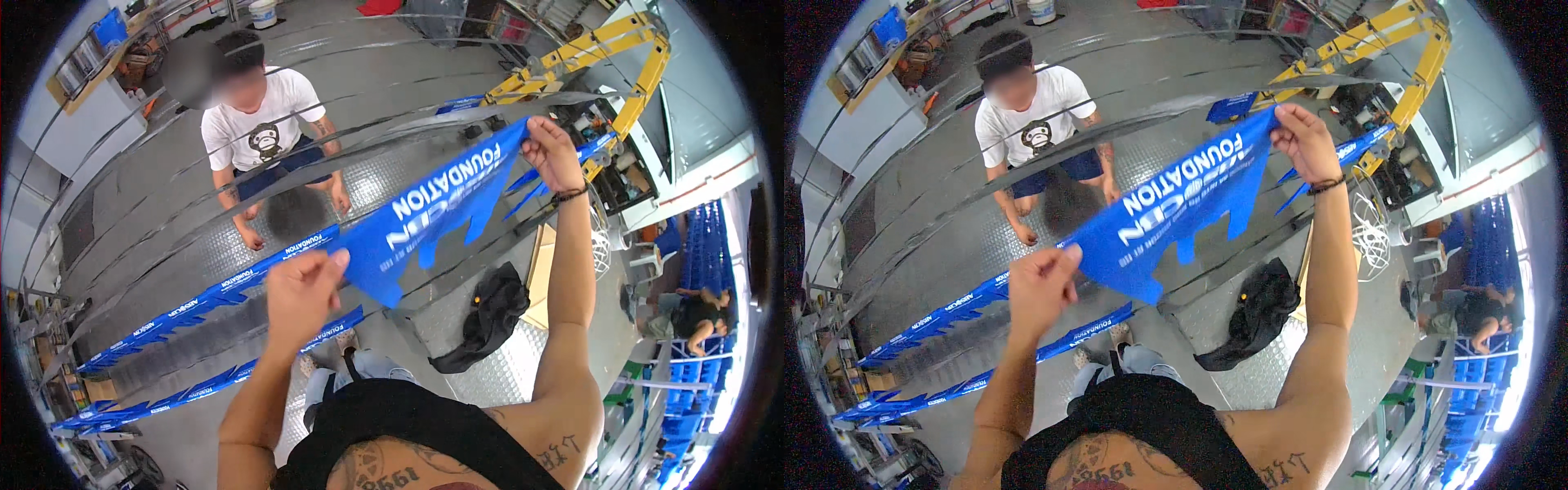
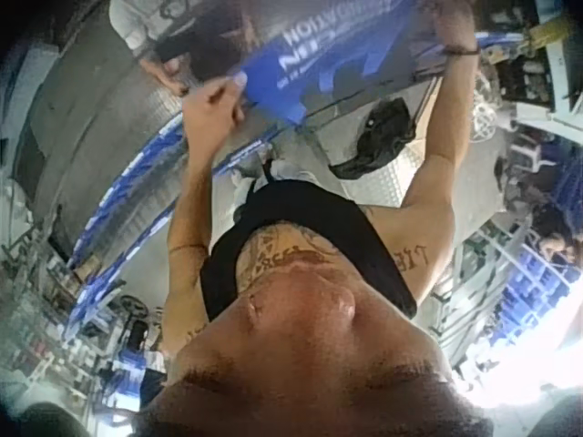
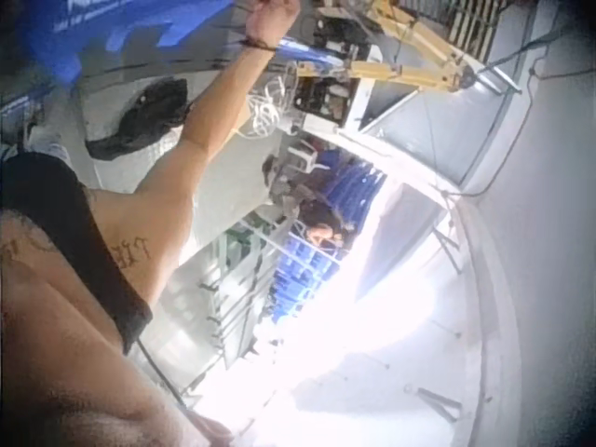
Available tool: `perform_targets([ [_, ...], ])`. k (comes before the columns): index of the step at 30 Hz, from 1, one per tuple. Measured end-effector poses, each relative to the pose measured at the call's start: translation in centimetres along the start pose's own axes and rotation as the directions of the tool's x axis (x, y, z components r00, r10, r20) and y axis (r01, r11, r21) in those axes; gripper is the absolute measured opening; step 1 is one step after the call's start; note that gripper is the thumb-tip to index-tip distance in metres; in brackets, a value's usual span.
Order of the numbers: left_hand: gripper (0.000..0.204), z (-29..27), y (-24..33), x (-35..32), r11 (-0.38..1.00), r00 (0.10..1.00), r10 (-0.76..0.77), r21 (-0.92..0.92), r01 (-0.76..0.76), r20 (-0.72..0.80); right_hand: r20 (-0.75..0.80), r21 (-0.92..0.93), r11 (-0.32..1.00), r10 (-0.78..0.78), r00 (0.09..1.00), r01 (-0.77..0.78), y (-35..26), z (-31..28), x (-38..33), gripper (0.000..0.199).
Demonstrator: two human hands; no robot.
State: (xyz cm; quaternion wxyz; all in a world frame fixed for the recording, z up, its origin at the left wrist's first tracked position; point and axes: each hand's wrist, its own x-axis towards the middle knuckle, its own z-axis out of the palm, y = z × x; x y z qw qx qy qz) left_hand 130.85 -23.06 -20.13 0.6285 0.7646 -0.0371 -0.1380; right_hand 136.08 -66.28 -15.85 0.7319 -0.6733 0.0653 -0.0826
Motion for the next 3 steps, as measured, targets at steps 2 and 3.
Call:
perform_targets([
  [2, 0.032, -1.3, 0.2, 2.8, 0.918, 0.920, 0.373, 0.191, -0.346, -0.125, -0.022, 0.053, 0.996, -0.068, 0.997, 0.069, -1.3, 0.8, 2.0, 0.017],
  [3, 0.029, -1.6, 1.1, 4.1, 0.905, 0.885, 0.422, 0.143, -0.400, -0.196, -0.063, 0.115, 0.984, -0.127, 0.990, 0.134, -0.9, 0.3, 3.3, 0.023],
])
